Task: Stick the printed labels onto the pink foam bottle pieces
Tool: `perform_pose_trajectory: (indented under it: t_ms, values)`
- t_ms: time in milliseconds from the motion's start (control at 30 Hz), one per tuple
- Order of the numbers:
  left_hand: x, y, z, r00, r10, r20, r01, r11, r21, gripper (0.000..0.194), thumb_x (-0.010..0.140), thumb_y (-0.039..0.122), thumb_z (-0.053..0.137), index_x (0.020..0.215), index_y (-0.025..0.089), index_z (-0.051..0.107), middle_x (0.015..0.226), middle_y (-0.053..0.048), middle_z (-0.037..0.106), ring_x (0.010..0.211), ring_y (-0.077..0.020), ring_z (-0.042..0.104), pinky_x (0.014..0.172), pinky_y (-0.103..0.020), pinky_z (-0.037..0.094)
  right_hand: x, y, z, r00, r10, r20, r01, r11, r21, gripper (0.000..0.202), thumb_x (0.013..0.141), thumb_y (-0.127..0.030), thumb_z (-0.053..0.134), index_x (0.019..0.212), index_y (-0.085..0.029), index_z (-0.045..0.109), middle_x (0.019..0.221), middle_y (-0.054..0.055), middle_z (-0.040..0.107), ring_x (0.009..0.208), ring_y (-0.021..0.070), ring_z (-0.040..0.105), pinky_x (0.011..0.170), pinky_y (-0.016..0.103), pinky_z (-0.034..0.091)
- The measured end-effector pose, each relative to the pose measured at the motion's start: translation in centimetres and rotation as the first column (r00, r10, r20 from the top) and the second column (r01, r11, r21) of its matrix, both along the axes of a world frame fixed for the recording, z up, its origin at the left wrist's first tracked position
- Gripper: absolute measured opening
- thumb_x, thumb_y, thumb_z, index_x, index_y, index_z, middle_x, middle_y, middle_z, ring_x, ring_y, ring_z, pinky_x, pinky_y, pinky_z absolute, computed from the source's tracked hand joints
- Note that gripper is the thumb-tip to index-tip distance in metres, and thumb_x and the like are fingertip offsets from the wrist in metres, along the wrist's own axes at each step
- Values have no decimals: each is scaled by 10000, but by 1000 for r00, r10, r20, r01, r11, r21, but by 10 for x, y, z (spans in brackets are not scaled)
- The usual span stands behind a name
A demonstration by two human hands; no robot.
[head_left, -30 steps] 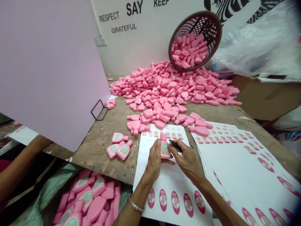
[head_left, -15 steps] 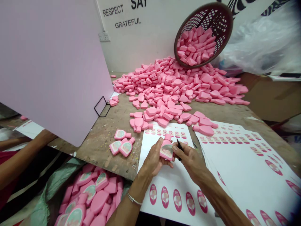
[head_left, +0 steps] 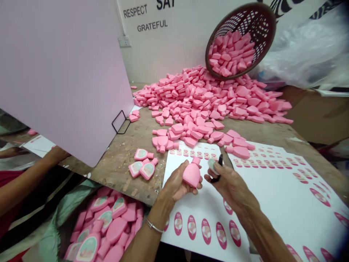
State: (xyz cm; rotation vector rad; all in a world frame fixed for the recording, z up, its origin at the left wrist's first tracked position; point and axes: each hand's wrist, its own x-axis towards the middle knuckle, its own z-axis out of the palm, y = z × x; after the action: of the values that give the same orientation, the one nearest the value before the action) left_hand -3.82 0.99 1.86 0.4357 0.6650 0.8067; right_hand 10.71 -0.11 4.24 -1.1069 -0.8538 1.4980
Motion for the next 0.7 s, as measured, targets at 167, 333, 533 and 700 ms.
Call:
perform_pose_trajectory:
  t_ms: [167,333,533,700]
  values:
    - [6,-7,-5,993,113,-31,-113,994,-9,497,901,520,388,980,74,592,667,-87,612,531,-174,593,415,-265,492,6,2,5,919,-49,391,-20,985,170,296,768,-483,653,827,-203,579,744,-12,505,685,118,462,628,235,429]
    - [9,-12,0,991,132,-21,-131,991,17,575,898,565,355,939,66,637,647,-87,617,528,-167,589,407,-259,498,2,-6,-3,832,24,555,-164,965,204,268,812,-458,611,855,-199,557,761,-12,514,685,120,466,623,237,421]
    - [8,-12,2,983,186,-8,-186,983,-1,545,913,542,347,972,80,630,651,-76,624,528,-166,592,416,-270,511,-4,-9,-3,801,-2,599,-180,953,244,250,835,-448,580,837,-201,543,776,-1,537,698,130,487,635,243,426]
    - [9,-12,6,975,221,0,-221,975,2,508,935,510,323,999,99,616,707,-76,651,558,-159,613,507,-313,558,-10,-9,-1,763,-74,643,-134,954,270,215,833,-415,579,825,-202,553,759,0,574,687,131,518,630,241,431]
